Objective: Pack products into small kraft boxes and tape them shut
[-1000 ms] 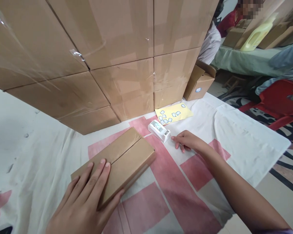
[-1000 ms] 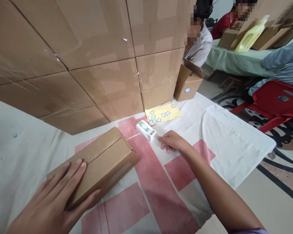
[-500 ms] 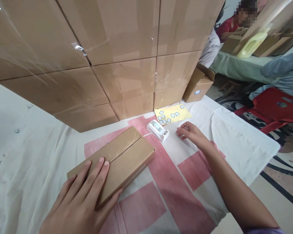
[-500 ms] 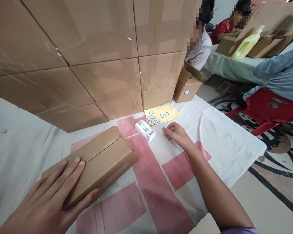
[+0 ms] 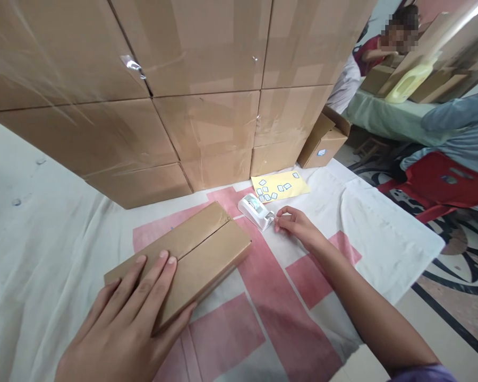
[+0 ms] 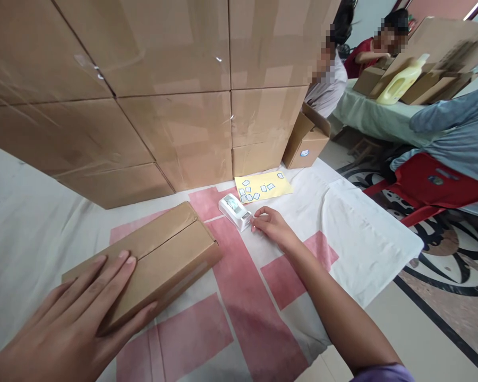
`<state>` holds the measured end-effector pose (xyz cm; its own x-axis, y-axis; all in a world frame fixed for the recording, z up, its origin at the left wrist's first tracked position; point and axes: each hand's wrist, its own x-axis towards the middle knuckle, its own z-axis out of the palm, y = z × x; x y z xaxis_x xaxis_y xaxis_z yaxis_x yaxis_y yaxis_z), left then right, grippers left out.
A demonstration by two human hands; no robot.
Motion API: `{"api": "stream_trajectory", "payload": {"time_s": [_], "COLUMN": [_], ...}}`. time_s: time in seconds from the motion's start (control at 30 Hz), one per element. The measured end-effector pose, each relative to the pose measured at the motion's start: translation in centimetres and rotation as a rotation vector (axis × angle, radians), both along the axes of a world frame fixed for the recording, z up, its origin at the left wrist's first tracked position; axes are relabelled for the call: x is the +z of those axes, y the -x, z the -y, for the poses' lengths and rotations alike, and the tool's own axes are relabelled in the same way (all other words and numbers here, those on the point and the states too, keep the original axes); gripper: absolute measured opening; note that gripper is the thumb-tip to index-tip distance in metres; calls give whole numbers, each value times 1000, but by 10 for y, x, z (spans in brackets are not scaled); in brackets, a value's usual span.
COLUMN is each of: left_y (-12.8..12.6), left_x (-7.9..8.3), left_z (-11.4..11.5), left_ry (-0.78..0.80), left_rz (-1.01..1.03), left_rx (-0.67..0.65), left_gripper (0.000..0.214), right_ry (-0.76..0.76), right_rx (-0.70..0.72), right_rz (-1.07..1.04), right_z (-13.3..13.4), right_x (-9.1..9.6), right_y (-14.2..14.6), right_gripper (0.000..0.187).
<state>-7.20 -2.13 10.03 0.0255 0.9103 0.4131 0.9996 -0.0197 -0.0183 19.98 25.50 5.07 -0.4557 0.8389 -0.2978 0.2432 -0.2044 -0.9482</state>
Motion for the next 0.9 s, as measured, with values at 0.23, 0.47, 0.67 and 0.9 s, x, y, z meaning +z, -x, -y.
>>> {"api": "stream_trajectory", "payload": {"time_s": [0.23, 0.47, 0.67, 0.9], "left_y": [-3, -6, -6, -8], "left_x": [0, 1, 1, 0], "left_z": [-1, -2, -1, -1], "left_ry": [-11, -1, 16, 36], "left_rz": [-3, 30, 35, 83], "left_rx": [16, 40, 49, 38], "left_gripper": [48, 46, 47, 48], "right_ry": [22, 10, 0, -1], "right_rx": [-60, -47, -28, -40], "right_rz": [9, 90, 106, 63], "right_z": [-3, -5, -6, -3], "right_x": [-5, -7, -6, -3], "right_y": [4, 7, 6, 10], "right_gripper": [41, 42, 30, 27]}}
